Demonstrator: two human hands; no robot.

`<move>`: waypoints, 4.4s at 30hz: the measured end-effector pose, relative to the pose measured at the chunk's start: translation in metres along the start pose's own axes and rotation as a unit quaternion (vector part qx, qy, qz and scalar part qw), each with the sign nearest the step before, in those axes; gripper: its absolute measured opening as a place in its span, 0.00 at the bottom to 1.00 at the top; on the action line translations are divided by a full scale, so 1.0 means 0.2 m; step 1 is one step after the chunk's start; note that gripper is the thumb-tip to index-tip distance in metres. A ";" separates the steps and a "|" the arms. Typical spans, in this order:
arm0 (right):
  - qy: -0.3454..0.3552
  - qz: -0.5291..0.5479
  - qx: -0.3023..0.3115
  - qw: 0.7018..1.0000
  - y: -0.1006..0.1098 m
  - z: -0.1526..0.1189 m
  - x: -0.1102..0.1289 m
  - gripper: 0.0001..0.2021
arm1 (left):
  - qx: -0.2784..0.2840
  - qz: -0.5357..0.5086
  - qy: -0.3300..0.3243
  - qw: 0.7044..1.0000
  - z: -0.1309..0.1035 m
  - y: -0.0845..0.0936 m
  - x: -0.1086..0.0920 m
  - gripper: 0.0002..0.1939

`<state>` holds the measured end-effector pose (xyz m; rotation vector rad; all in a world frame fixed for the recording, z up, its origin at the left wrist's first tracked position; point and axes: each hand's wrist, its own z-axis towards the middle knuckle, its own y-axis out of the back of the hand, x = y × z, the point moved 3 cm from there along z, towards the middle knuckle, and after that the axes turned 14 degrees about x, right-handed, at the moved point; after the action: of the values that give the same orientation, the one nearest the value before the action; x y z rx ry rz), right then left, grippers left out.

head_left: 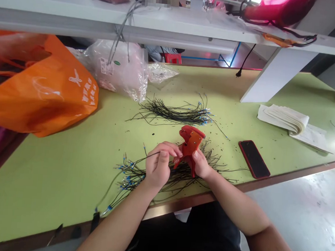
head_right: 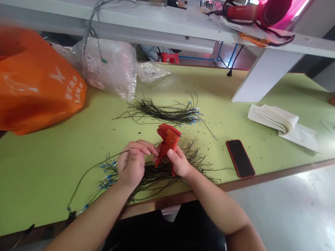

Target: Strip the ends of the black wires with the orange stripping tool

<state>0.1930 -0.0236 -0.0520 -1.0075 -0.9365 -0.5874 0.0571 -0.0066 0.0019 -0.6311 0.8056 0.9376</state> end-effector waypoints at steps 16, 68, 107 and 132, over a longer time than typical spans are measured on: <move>-0.015 -0.066 -0.018 0.998 0.01 -0.02 -0.03 0.33 | 0.087 0.032 -0.017 0.996 0.00 -0.05 -0.02 0.21; -0.049 -0.074 -0.110 0.990 -0.03 -0.06 0.02 0.33 | 0.117 -0.094 0.059 0.987 -0.05 -0.09 0.00 0.20; -0.062 -0.087 -0.091 0.990 -0.03 -0.05 0.06 0.32 | 0.124 -0.109 0.030 0.986 -0.04 -0.11 -0.02 0.20; 0.028 -0.112 -0.028 0.993 0.21 -0.13 0.40 0.10 | -0.198 -0.321 0.280 0.883 -0.24 -0.08 0.07 0.19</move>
<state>0.2750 -0.0279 -0.0064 -0.9374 -0.9940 -0.8297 0.0606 -0.0442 -0.0348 -1.4713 0.8254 0.2869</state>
